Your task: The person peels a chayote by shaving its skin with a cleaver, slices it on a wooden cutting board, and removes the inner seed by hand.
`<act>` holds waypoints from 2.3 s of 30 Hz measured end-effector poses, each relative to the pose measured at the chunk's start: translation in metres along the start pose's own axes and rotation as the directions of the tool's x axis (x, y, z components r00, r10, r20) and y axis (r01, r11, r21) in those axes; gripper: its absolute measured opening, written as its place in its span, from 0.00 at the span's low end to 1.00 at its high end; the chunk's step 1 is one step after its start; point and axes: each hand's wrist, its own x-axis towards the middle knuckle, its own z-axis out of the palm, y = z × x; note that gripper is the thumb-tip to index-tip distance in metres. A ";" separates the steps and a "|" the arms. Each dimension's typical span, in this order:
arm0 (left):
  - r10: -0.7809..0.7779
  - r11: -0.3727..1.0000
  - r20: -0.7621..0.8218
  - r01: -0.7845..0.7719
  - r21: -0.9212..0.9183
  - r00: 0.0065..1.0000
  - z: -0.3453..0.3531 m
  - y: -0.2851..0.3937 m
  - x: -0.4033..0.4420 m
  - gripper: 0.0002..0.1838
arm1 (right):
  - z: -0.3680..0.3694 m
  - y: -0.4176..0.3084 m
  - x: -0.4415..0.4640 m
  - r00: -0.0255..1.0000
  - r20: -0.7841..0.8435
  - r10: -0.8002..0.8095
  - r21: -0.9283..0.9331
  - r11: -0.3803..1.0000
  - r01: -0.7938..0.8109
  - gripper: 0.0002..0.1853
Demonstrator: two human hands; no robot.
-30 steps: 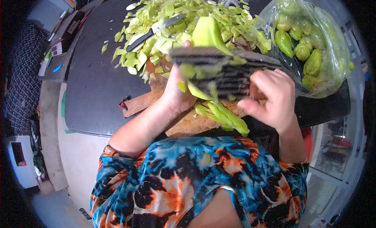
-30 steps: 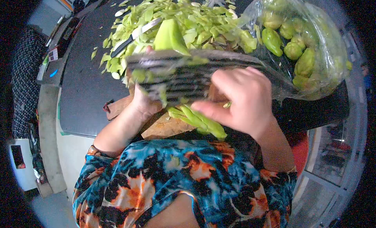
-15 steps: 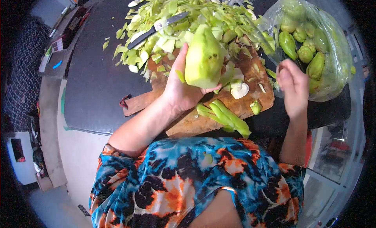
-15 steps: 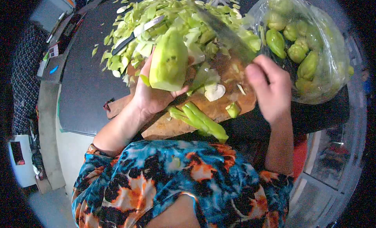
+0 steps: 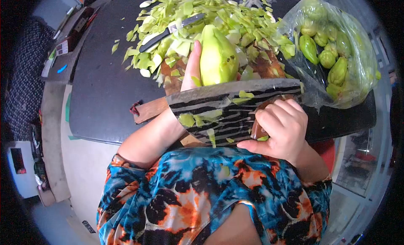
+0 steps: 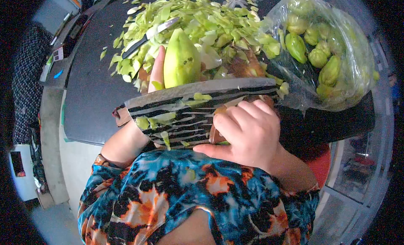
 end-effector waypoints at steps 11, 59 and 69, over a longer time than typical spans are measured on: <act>-0.026 0.999 0.048 0.027 -0.021 0.999 -0.004 -0.002 0.001 0.34 | 0.009 -0.002 -0.001 1.000 -0.014 -0.012 -0.007 1.000 0.011 0.25; -0.020 0.999 0.098 0.023 -0.037 0.995 -0.007 0.002 0.010 0.37 | 0.001 0.028 0.013 0.999 -0.008 0.035 0.012 0.999 -0.035 0.28; 0.101 0.981 -0.008 -0.098 0.169 0.995 -0.007 0.005 0.005 0.33 | 0.002 0.096 0.004 0.754 -0.335 0.565 -0.035 0.792 -0.610 0.22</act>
